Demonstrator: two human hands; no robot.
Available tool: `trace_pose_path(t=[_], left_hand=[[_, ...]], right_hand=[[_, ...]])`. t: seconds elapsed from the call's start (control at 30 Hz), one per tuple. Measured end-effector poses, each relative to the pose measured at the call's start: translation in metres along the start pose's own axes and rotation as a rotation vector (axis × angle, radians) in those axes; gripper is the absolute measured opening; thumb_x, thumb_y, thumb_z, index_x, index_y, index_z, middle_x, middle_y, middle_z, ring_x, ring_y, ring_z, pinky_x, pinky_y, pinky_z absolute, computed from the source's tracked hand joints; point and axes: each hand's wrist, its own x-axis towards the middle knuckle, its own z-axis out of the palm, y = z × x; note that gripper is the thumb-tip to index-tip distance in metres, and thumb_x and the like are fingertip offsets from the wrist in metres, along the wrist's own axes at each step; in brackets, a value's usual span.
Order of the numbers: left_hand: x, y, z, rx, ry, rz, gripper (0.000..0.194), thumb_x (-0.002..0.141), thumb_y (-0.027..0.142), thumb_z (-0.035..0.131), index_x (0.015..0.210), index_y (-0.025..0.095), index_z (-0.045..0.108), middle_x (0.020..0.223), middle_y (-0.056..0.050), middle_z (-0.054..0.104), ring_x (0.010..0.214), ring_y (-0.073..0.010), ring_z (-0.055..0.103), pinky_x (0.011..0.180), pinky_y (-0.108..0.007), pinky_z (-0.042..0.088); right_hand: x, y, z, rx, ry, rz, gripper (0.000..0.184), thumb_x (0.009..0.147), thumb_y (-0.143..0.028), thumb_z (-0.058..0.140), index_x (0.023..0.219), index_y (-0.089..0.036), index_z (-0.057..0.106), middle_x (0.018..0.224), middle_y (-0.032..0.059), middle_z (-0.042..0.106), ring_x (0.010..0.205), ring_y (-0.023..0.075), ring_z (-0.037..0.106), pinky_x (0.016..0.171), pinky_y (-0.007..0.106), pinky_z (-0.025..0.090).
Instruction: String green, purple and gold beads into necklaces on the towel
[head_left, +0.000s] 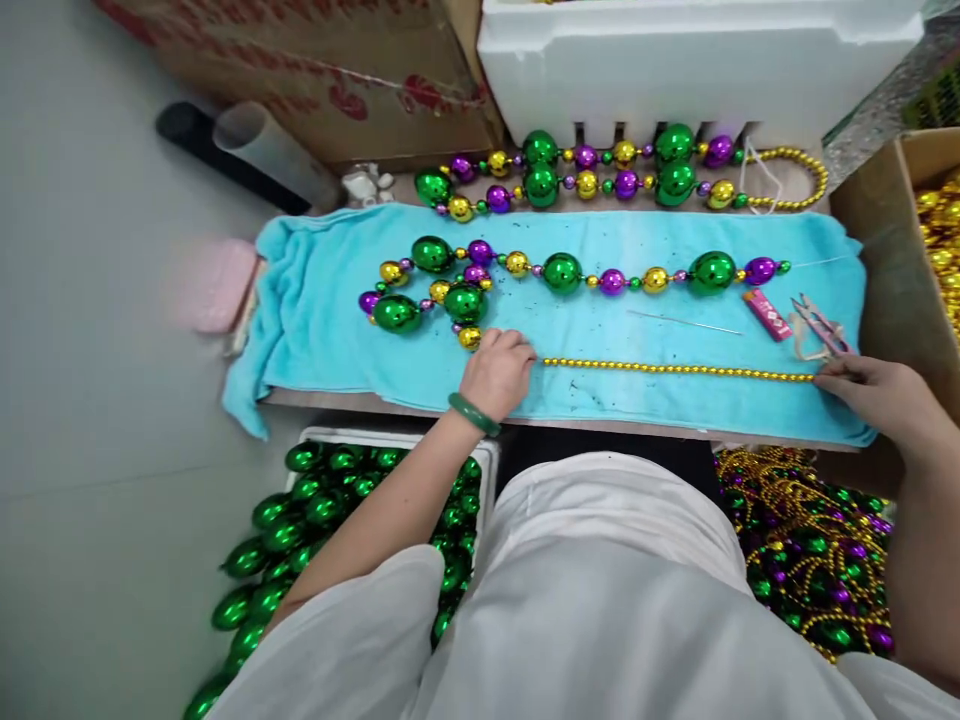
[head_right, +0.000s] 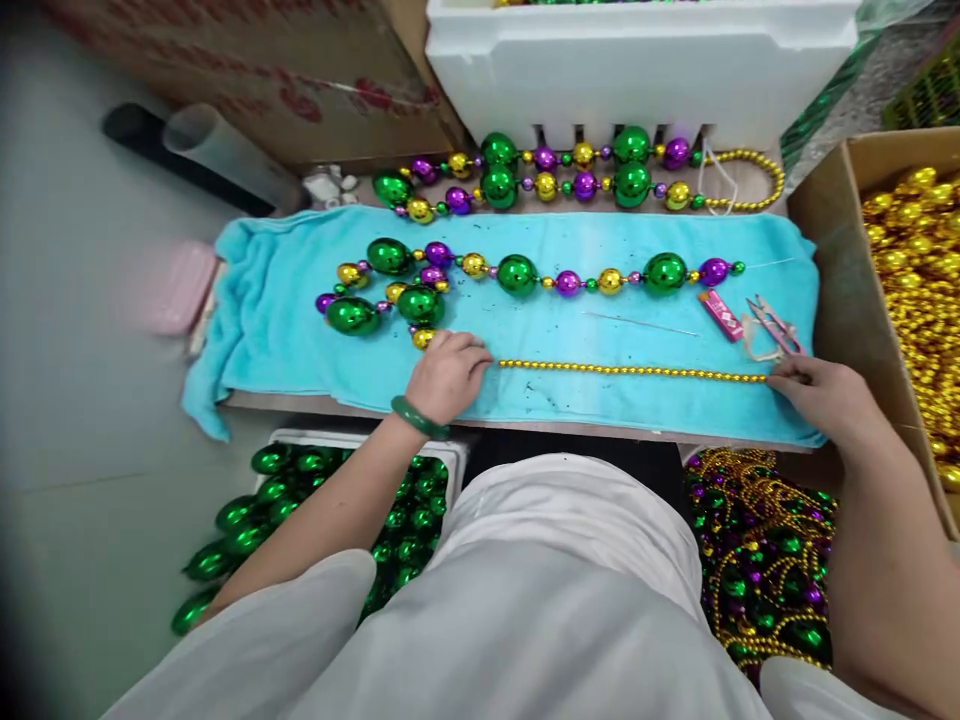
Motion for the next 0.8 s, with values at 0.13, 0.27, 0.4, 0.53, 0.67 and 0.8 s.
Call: trace_pose_path(t=[0.13,0.27,0.4,0.53,0.67,0.8], left_hand=[[-0.005,-0.002,0.002,-0.039,0.046,0.034,0.030,0.083,0.020,0.049,0.107,0.016,0.068,0.109,-0.011,0.061,0.104,-0.0271,0.048,0.098,-0.043,0.040],[-0.003,0.002,0.008,-0.094,0.053,0.072,0.030,0.084,0.028,0.053,0.108,0.019,0.067,0.110,-0.010,0.060,0.105,-0.0270,0.047,0.097,-0.042,0.039],[0.000,0.006,0.013,-0.096,0.054,0.077,0.026,0.085,0.032,0.054,0.102,0.021,0.070,0.111,-0.009,0.060,0.107,-0.0284,0.045,0.095,-0.044,0.037],[-0.002,0.001,0.012,-0.062,0.060,0.029,0.023,0.086,0.030,0.051,0.096,0.023,0.071,0.110,-0.009,0.062,0.108,-0.0296,0.046,0.090,-0.046,0.036],[-0.006,-0.008,0.009,-0.079,0.066,0.000,0.023,0.085,0.030,0.053,0.098,0.023,0.070,0.112,-0.008,0.062,0.109,-0.0289,0.046,0.094,-0.047,0.034],[-0.003,-0.003,0.010,-0.124,0.069,0.037,0.031,0.082,0.034,0.058,0.109,0.024,0.067,0.120,-0.008,0.060,0.116,-0.0296,0.043,0.099,-0.047,0.032]], right_hand=[[0.000,0.001,0.003,0.012,-0.007,0.067,0.016,0.065,-0.035,0.063,0.072,-0.020,0.065,0.063,0.0020,0.060,0.059,0.0185,0.052,0.057,0.031,0.039],[0.000,0.004,0.003,0.011,-0.013,0.096,0.017,0.067,-0.036,0.062,0.075,-0.021,0.065,0.070,0.0025,0.062,0.064,0.0188,0.053,0.061,0.033,0.040],[0.003,0.010,0.003,0.007,-0.002,0.083,0.020,0.065,-0.038,0.063,0.077,-0.022,0.066,0.080,0.0053,0.066,0.071,0.0225,0.056,0.064,0.035,0.041],[0.004,0.012,0.005,0.038,-0.005,0.090,0.021,0.063,-0.039,0.064,0.076,-0.022,0.066,0.079,0.0056,0.065,0.069,0.0225,0.056,0.063,0.036,0.041],[0.003,0.010,0.006,0.058,0.014,0.100,0.019,0.062,-0.037,0.064,0.073,-0.022,0.066,0.078,0.0043,0.064,0.068,0.0208,0.054,0.063,0.035,0.040],[0.005,0.012,0.006,0.052,0.010,0.106,0.021,0.060,-0.037,0.065,0.074,-0.022,0.066,0.077,0.0050,0.064,0.068,0.0211,0.054,0.063,0.035,0.040]])
